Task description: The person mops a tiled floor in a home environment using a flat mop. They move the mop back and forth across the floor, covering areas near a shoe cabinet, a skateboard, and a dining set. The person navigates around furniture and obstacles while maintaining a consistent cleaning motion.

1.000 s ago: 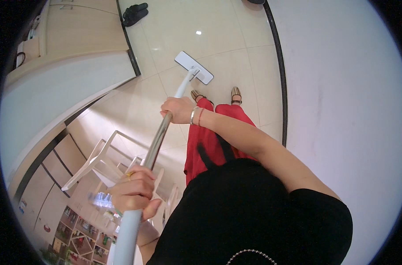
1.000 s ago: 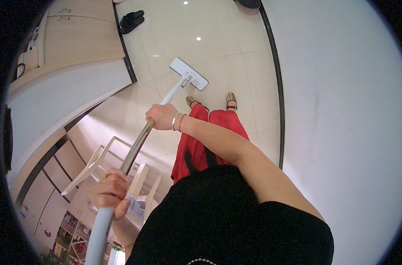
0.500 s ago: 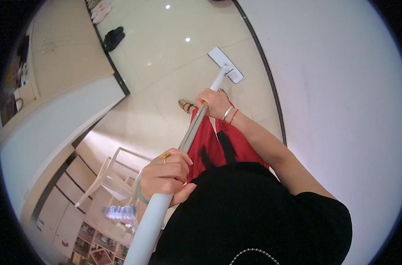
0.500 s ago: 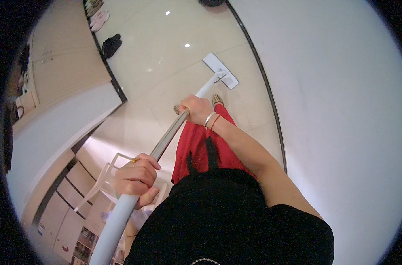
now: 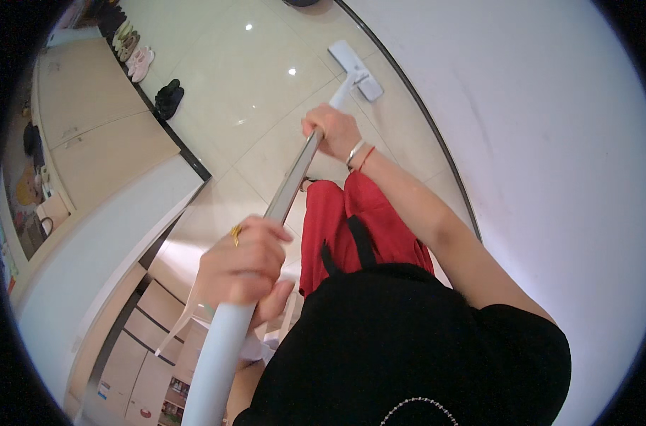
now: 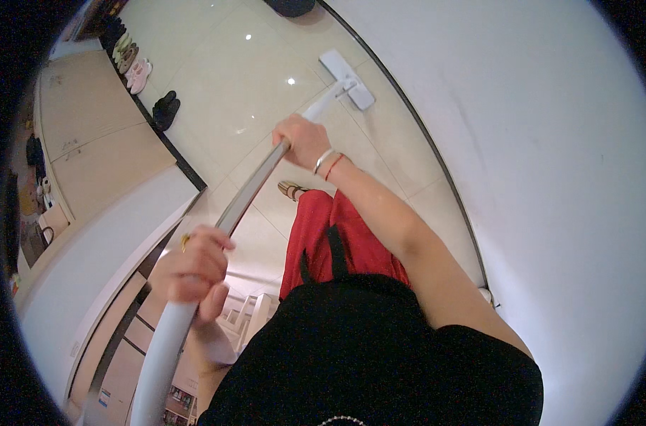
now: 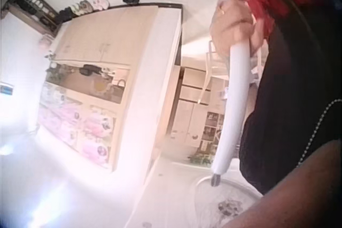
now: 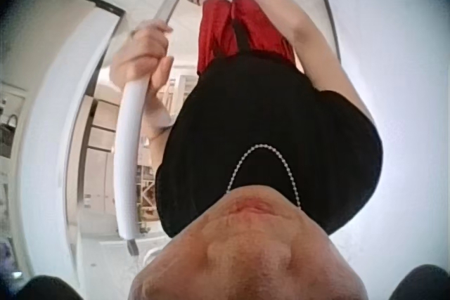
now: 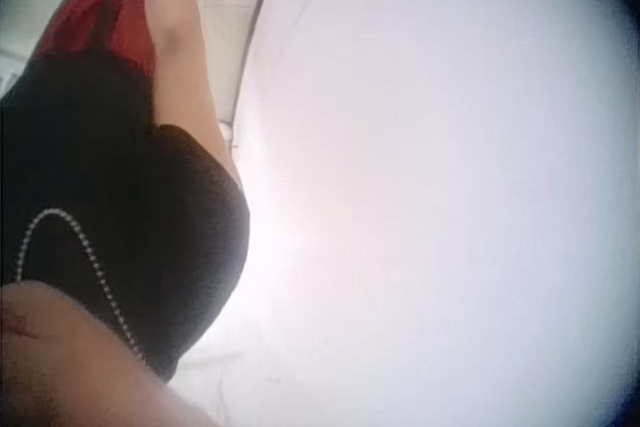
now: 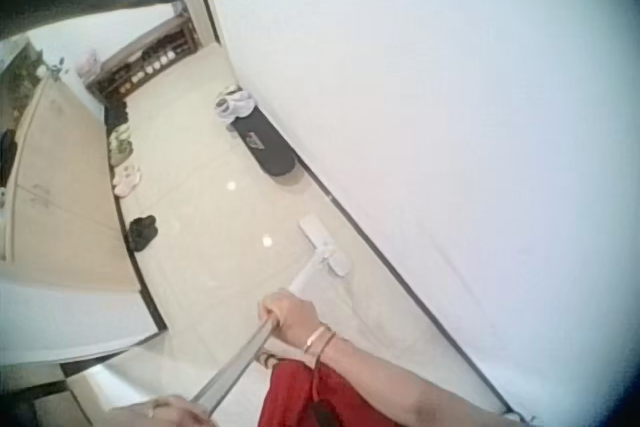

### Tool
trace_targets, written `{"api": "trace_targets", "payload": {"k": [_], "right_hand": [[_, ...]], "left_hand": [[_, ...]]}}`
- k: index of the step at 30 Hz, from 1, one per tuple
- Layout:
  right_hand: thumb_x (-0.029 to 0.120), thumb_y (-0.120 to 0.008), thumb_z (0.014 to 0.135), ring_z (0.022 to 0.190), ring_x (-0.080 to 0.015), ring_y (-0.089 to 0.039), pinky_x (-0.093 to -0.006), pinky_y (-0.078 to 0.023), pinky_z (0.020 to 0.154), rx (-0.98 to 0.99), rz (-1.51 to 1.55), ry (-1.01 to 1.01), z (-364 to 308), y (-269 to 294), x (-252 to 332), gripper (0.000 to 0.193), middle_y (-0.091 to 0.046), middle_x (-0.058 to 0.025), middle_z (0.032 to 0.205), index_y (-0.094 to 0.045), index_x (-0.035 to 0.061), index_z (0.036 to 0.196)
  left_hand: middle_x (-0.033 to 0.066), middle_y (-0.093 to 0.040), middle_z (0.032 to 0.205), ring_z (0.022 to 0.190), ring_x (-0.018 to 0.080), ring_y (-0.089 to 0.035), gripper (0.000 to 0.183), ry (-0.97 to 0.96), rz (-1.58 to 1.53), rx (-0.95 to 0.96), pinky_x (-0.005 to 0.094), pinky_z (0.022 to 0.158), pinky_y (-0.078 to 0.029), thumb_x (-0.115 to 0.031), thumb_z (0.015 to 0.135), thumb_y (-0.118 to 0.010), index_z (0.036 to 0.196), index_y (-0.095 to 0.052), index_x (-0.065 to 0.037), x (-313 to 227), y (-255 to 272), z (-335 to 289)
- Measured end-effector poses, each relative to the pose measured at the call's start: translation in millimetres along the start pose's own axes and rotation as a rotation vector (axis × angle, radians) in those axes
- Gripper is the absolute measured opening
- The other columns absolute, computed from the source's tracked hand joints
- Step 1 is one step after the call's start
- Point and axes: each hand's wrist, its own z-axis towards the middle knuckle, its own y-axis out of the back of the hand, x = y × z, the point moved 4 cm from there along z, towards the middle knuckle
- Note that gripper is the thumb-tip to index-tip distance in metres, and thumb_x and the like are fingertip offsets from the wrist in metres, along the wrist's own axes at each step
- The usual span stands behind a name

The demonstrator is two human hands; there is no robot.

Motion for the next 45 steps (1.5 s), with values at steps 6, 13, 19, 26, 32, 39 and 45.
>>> {"api": "trace_targets", "payload": {"k": [6, 13, 19, 26, 32, 39, 45], "right_hand": [[0.008, -0.072, 0.069, 0.083, -0.0237, -0.06, -0.0385, -0.05, 0.064, 0.006, -0.086, 0.026, 36.0, 15.6, -53.9, 0.017, -0.06, -0.0009, 0.075, -0.058, 0.0171, 0.073], [0.008, -0.072, 0.067, 0.083, -0.024, -0.06, -0.0378, -0.05, 0.066, 0.055, -0.074, 0.065, 22.8, 11.2, -67.6, 0.017, -0.06, -0.0007, 0.076, -0.059, 0.017, 0.073], [0.007, -0.07, 0.067, 0.081, -0.0248, -0.059, -0.038, -0.05, 0.065, 0.036, -0.114, -0.052, -11.1, 15.9, -57.9, 0.016, -0.059, -0.0019, 0.074, -0.057, 0.0151, 0.07], [0.003, -0.065, 0.066, 0.074, -0.0257, -0.056, -0.0368, -0.047, 0.062, 0.021, -0.02, -0.116, -75.5, 1.8, -61.6, 0.017, -0.055, -0.0025, 0.068, -0.051, 0.0134, 0.066], [0.001, -0.064, 0.066, 0.068, -0.0263, -0.051, -0.0346, -0.04, 0.066, -0.093, 0.047, -0.07, -115.8, -52.8, -27.3, 0.023, -0.05, -0.0044, 0.064, -0.045, 0.0131, 0.064], [0.003, -0.066, 0.065, 0.072, -0.0285, -0.052, -0.0381, -0.042, 0.065, -0.094, 0.01, 0.028, -110.7, -159.1, 41.1, 0.023, -0.05, -0.0045, 0.066, -0.046, 0.0142, 0.064], [0.004, -0.067, 0.065, 0.078, -0.0277, -0.055, -0.039, -0.046, 0.063, 0.073, 0.083, 0.108, -103.2, -259.1, 133.4, 0.021, -0.053, -0.0024, 0.071, -0.05, 0.0164, 0.067]], "left_hand": [[0.0051, -0.05, 0.06, 0.056, 0.0183, -0.049, 0.022, -0.029, 0.05, -0.049, 0.043, 0.067, -0.049, 0.002, 0.081, -0.064, 0.073, -0.044, -0.006, 55.7, -21.7, 9.9], [0.0038, -0.048, 0.06, 0.056, 0.0176, -0.048, 0.022, 0.018, 0.069, -0.092, 0.0438, 0.067, -0.048, -0.001, 0.087, -0.06, 0.073, -0.043, -0.006, 56.9, -33.8, -2.0], [0.0053, -0.052, 0.059, 0.053, 0.0204, -0.053, 0.025, 0.019, -0.031, -0.07, 0.0405, 0.067, -0.052, 0.011, 0.071, -0.067, 0.07, -0.047, -0.005, 49.7, -31.8, -9.8], [0.0055, -0.05, 0.06, 0.054, 0.02, -0.052, 0.027, 0.052, -0.138, 0.063, 0.0418, 0.067, -0.051, 0.011, 0.07, -0.068, 0.066, -0.046, -0.005, 50.8, -44.9, -43.4], [0.0061, -0.05, 0.061, 0.056, 0.0213, -0.052, 0.03, 0.1, -0.136, 0.192, 0.0433, 0.071, -0.051, 0.01, 0.072, -0.069, 0.064, -0.044, -0.004, 26.8, -7.6, -104.2], [0.007, -0.051, 0.059, 0.055, 0.021, -0.052, 0.028, 0.162, -0.099, 0.175, 0.044, 0.071, -0.051, 0.009, 0.072, -0.068, 0.065, -0.045, -0.004, -4.8, 85.9, -166.7], [0.0052, -0.051, 0.059, 0.056, 0.0197, -0.053, 0.031, 0.295, 0.072, -0.008, 0.0401, 0.073, -0.052, 0.01, 0.068, -0.069, 0.061, -0.044, -0.005, -60.7, 155.9, -236.2]]}}
